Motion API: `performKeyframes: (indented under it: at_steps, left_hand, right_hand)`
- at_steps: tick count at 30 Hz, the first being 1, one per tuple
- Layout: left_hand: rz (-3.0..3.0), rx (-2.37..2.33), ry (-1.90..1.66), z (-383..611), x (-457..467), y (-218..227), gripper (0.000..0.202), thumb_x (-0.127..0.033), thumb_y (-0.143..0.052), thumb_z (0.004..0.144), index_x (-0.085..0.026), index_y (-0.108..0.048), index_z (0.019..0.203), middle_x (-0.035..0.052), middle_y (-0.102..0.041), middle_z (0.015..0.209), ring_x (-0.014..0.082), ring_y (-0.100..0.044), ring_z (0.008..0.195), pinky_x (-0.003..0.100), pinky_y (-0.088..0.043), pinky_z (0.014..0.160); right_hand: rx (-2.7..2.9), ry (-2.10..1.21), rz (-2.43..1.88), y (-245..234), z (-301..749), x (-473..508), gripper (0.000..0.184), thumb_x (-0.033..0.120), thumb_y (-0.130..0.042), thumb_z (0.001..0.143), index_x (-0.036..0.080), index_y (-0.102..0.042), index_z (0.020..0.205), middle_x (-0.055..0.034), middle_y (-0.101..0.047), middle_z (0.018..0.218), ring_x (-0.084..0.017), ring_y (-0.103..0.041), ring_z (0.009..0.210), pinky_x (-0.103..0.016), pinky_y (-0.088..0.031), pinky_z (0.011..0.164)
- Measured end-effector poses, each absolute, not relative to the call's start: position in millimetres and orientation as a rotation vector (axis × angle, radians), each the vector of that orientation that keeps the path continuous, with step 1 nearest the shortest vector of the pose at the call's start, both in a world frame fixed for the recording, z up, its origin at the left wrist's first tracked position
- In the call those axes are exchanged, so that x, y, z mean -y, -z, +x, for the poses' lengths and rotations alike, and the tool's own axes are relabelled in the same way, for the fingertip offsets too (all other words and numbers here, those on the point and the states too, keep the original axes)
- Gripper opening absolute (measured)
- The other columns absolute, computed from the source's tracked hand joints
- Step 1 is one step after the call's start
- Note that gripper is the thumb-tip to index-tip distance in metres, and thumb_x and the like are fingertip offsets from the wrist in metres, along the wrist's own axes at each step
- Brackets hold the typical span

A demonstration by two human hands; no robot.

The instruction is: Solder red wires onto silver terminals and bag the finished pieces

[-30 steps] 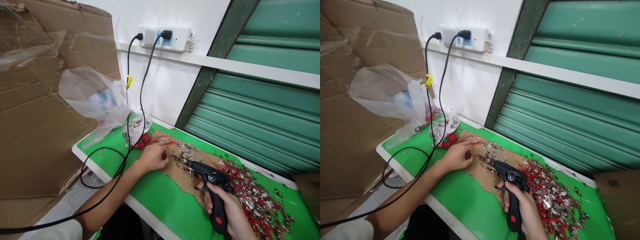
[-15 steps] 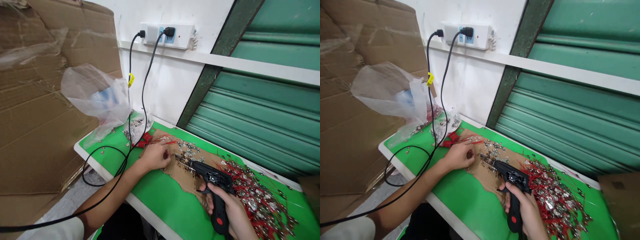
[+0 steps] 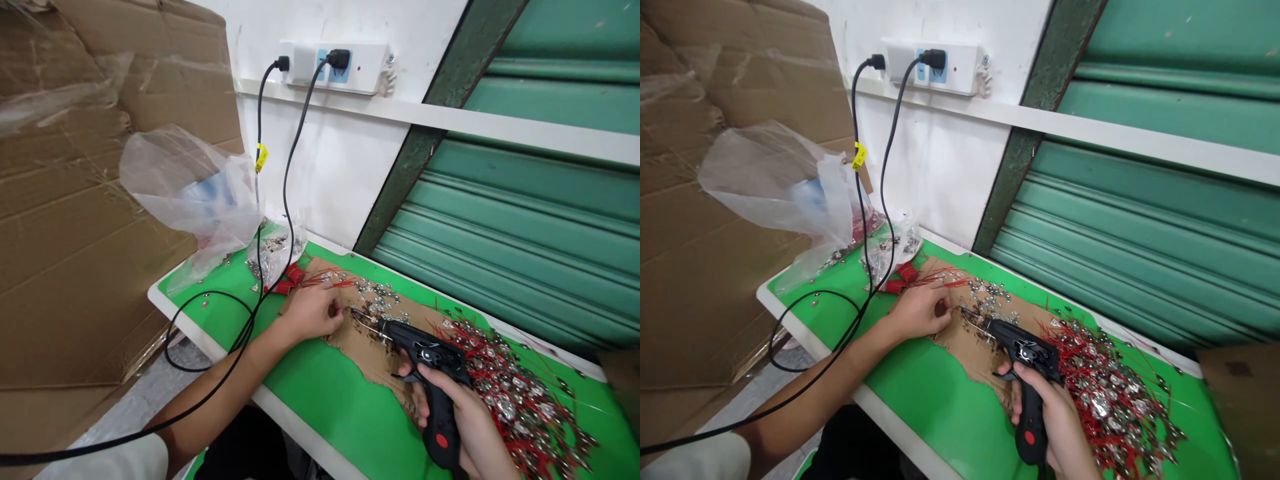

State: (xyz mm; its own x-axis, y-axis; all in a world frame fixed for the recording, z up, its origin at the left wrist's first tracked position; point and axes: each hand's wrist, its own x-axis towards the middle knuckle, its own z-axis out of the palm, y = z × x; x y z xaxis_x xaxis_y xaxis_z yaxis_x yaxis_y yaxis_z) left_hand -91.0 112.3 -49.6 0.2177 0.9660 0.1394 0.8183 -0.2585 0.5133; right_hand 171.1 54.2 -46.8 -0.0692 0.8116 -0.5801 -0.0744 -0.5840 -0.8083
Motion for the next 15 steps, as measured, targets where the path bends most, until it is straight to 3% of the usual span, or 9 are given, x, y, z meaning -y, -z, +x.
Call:
performKeyframes:
  at_steps: [15]
  left_hand:
    - [2.134,-1.651,-0.613,-91.3,-113.4,49.7,0.011,-0.032,-0.061,0.078,-0.021,-0.064,0.077,0.0009,-0.068,0.084,0.0152,-0.06,0.072,0.027,-0.036,0.06]
  right_hand:
    - [0.775,-1.741,-1.566,46.7,171.3,-54.9,0.045,0.057,-0.076,0.065,0.014,-0.074,0.076,0.0001,-0.049,0.043,-0.012,-0.047,0.038,-0.023,-0.034,0.04]
